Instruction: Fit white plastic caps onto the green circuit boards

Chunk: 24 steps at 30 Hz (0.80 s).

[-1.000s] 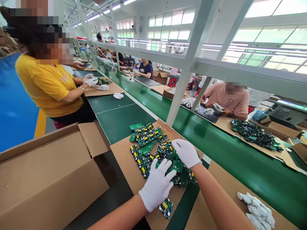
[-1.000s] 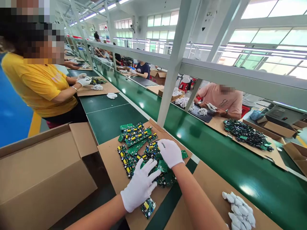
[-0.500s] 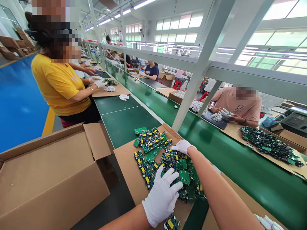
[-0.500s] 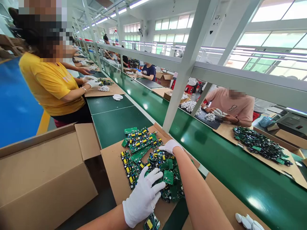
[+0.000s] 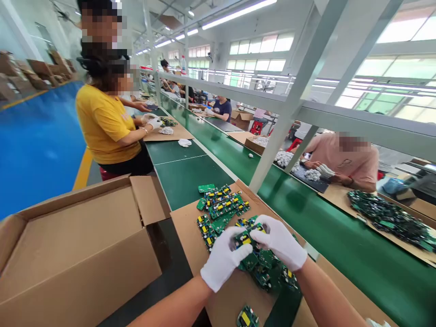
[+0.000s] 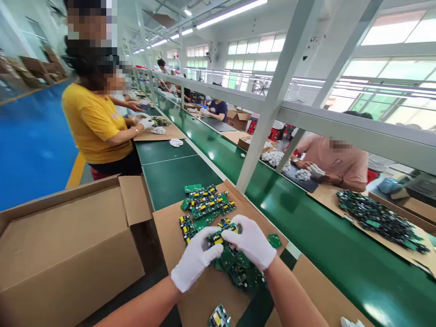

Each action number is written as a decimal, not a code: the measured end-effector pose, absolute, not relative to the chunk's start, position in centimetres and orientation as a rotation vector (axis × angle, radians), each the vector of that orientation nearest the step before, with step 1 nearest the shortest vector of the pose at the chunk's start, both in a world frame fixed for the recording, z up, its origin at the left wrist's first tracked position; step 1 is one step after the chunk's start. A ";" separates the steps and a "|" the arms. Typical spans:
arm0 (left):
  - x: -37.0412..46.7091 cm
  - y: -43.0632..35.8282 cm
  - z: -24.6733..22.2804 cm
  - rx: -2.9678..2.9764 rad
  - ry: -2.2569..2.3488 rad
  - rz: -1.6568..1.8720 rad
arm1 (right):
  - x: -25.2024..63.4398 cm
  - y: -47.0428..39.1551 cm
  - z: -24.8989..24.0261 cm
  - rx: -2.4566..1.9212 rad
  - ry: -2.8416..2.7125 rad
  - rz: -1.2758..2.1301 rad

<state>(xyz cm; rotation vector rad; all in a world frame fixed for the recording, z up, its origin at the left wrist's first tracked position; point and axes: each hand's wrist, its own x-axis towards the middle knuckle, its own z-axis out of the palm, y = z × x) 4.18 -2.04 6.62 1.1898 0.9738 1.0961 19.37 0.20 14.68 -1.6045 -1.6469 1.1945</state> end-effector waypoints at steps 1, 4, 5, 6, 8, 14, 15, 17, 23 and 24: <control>4.1 -1.8 7.2 1.110 0.876 0.992 | 19.2 -0.5 14.2 -1.575 -1.604 1.213; 4.5 -1.8 7.7 0.939 0.625 0.827 | 19.4 -1.8 12.5 -1.427 -1.448 1.400; 4.8 -1.8 7.5 0.894 0.552 0.816 | 19.6 -2.1 11.9 -1.354 -1.396 1.484; 5.1 -1.8 7.4 0.840 0.490 0.813 | 19.8 -2.2 11.5 -1.295 -1.355 1.556; 5.8 -1.5 7.1 0.754 0.410 0.822 | 20.3 -2.2 11.0 -1.214 -1.309 1.644; 6.3 0.4 7.4 1.555 0.942 1.050 | 23.5 1.4 12.1 -1.650 -1.430 1.001; 6.2 0.5 7.4 1.764 1.019 1.038 | 24.2 2.3 12.1 -1.718 -1.493 0.919; 6.1 0.3 6.9 2.113 1.076 0.968 | 25.2 4.0 11.9 -1.814 -1.645 0.823; 6.9 -0.9 5.0 2.681 1.040 1.091 | 24.3 9.9 9.0 -2.139 -2.002 0.471; 7.0 -0.8 4.7 2.717 1.026 1.130 | 23.8 11.0 8.2 -2.172 -2.017 0.455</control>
